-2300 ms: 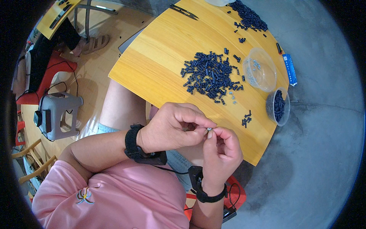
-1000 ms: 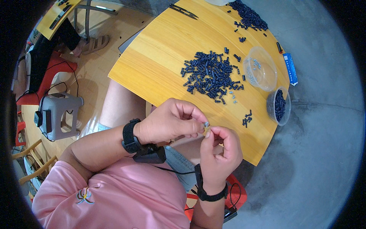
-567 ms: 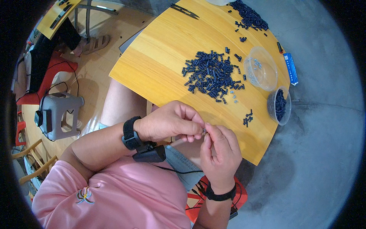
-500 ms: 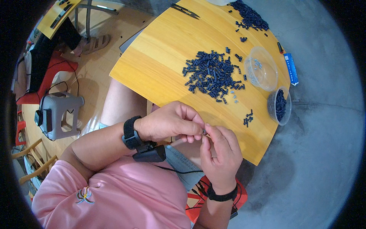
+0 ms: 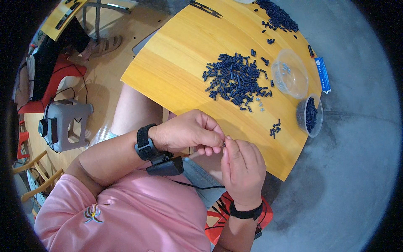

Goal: Assembling or sorting small blue plastic components at a table.

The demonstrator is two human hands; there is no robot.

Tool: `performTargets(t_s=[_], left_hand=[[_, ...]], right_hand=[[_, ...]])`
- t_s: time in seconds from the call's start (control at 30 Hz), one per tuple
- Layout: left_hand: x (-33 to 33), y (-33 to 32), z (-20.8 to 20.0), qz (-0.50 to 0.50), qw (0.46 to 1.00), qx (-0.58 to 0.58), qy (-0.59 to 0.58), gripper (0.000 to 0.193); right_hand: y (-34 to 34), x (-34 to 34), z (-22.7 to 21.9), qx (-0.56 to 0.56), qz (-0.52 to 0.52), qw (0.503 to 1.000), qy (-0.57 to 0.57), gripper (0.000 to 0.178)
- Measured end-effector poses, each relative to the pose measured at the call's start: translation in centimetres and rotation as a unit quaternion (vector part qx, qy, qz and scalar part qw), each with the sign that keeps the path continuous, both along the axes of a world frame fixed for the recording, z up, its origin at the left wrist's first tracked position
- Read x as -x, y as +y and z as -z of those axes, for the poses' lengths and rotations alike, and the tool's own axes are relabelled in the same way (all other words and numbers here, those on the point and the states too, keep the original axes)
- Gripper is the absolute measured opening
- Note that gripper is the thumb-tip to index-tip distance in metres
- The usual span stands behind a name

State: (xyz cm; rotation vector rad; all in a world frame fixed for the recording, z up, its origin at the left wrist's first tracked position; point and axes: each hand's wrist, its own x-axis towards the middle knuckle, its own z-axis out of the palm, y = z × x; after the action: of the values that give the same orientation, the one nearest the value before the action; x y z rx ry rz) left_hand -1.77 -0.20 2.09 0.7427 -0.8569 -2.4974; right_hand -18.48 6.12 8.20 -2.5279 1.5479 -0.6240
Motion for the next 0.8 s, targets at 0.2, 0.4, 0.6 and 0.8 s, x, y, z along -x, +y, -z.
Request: performTargets(t_s=[0.2,0.4,0.6,0.8], left_hand=[[-0.3,-0.1,-0.2,0.012,0.999,-0.033,-0.007,0.015],[0.0,0.0,-0.1,0.012,1.0,-0.015,-0.003,0.015],[0.1,0.2,-0.1,0.0,1.0,-0.003,-0.008,0.014],[-0.1,0.2,0.0,-0.004,1.0,-0.023,0.011,0.015]], right_hand=[[0.3,0.5,0.3,0.02,-0.024,0.998,0.05,0.031],[0.5,0.2,0.5,0.033,-0.018,0.997,0.061,0.029],[0.6,-0.3,0.8,0.04,0.008,0.998,0.045,0.024],[0.8,-0.9,1.4,0.054,0.073,0.996,-0.024,0.017]])
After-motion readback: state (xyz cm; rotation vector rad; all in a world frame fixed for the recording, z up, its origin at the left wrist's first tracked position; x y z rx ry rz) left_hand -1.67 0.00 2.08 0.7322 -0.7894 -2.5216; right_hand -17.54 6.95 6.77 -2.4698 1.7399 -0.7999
